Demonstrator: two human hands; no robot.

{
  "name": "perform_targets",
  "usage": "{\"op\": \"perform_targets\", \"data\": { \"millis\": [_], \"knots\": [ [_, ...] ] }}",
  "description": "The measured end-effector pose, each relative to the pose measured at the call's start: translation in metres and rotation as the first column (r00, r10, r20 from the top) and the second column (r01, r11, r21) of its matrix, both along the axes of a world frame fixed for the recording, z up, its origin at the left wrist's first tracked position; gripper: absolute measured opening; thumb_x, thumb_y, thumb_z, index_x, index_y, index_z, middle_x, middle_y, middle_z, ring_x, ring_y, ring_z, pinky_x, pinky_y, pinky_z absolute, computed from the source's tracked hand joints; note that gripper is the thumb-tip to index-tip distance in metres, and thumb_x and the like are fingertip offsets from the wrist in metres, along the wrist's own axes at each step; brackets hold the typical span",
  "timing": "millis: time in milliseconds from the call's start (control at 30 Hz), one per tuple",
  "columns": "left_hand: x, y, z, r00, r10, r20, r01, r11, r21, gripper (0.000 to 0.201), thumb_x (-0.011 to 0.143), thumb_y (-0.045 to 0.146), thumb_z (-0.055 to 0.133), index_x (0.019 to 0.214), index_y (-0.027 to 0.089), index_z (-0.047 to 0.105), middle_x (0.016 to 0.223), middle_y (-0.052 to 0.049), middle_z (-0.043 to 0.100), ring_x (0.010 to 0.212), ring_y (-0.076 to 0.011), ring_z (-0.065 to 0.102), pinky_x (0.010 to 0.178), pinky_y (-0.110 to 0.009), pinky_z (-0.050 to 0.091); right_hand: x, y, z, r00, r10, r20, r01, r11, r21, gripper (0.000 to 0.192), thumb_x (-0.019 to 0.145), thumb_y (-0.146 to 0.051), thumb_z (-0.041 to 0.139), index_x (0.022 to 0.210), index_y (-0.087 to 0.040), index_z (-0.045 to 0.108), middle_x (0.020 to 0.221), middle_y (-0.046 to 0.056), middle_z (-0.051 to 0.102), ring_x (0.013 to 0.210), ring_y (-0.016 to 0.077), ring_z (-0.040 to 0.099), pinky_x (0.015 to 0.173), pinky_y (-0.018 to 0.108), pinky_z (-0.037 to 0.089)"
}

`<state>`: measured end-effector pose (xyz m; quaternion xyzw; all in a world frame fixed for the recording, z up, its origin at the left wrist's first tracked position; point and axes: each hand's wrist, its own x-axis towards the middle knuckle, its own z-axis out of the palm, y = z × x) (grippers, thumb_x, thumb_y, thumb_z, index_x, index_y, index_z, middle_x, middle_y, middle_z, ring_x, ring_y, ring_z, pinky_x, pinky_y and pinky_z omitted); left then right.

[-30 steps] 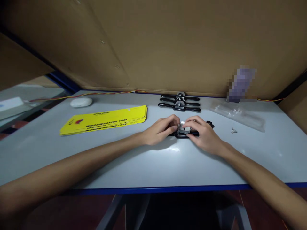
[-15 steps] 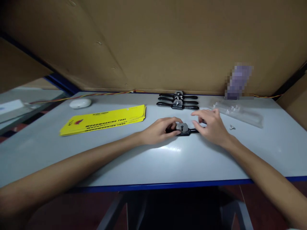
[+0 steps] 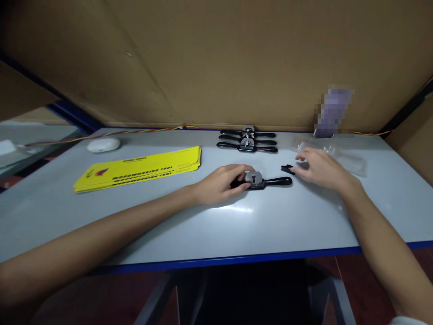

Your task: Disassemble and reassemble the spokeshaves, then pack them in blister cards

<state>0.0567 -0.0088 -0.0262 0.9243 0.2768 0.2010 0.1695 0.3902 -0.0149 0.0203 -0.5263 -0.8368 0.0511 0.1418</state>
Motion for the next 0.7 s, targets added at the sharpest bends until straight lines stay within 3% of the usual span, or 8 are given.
{"op": "perform_targets", "data": {
  "millis": [133,267,433,500,567,700],
  "knots": [
    [0.0,-0.001,0.001,1.0,-0.017,-0.006,0.017,1.0,0.02,0.039,0.101,0.044,0.051,0.129,0.017,0.057,0.086,-0.002,0.061,0.078,-0.0208,0.059,0.067,-0.032,0.045,-0.015,0.005,-0.015,0.991,0.073,-0.11,-0.087,0.987,-0.134,0.024,0.088,-0.046,0.069,0.089,-0.023,0.072,0.081,0.004,0.068,0.071,0.0204,0.06,0.066,0.036,0.045],
    [0.0,-0.001,0.003,0.999,-0.04,-0.024,0.041,0.999,0.024,0.04,0.1,0.044,0.053,0.129,0.018,0.059,0.084,-0.001,0.061,0.076,-0.0205,0.059,0.067,-0.032,0.044,-0.015,0.005,-0.014,0.966,0.088,-0.242,-0.161,0.94,-0.299,0.021,0.085,-0.043,0.073,0.091,-0.024,0.07,0.075,0.001,0.066,0.065,0.0178,0.058,0.06,0.032,0.044],
    [0.0,-0.001,0.003,0.998,-0.058,-0.02,0.059,0.998,0.024,0.04,0.099,0.044,0.055,0.129,0.017,0.059,0.083,-0.001,0.06,0.076,-0.0203,0.059,0.068,-0.031,0.043,-0.031,-0.007,-0.013,0.915,-0.056,-0.4,-0.073,0.951,-0.301,0.026,0.085,-0.046,0.075,0.087,-0.022,0.064,0.069,-0.002,0.064,0.061,0.0157,0.056,0.06,0.032,0.042],
    [0.0,-0.001,0.003,0.998,-0.061,-0.02,0.062,0.998,0.032,0.04,0.099,0.043,0.055,0.128,0.016,0.059,0.083,-0.001,0.06,0.075,-0.0201,0.058,0.068,-0.031,0.043,-0.048,-0.015,-0.016,0.84,-0.051,-0.541,-0.15,0.935,-0.322,0.029,0.086,-0.049,0.075,0.09,-0.022,0.066,0.071,-0.001,0.065,0.061,0.0159,0.058,0.061,0.032,0.045],
    [0.0,0.0,0.002,0.998,-0.063,-0.025,0.064,0.997,0.036,0.039,0.098,0.042,0.054,0.127,0.017,0.059,0.082,-0.001,0.06,0.074,-0.0197,0.058,0.068,-0.031,0.043,-0.067,-0.023,-0.02,0.786,0.013,-0.618,-0.244,0.925,-0.291,0.025,0.088,-0.046,0.074,0.091,-0.022,0.067,0.073,-0.001,0.066,0.063,0.0159,0.06,0.063,0.032,0.047],
    [-0.001,0.001,0.0,0.998,-0.05,-0.025,0.051,0.998,0.048,0.039,0.099,0.045,0.053,0.126,0.018,0.059,0.083,-0.002,0.062,0.075,-0.0201,0.059,0.068,-0.032,0.045,-0.085,-0.031,-0.024,0.829,0.248,-0.502,-0.294,0.956,-0.013,0.01,0.094,-0.032,0.066,0.098,-0.023,0.071,0.085,0.002,0.071,0.067,0.0152,0.059,0.065,0.032,0.047]
  ]
}}
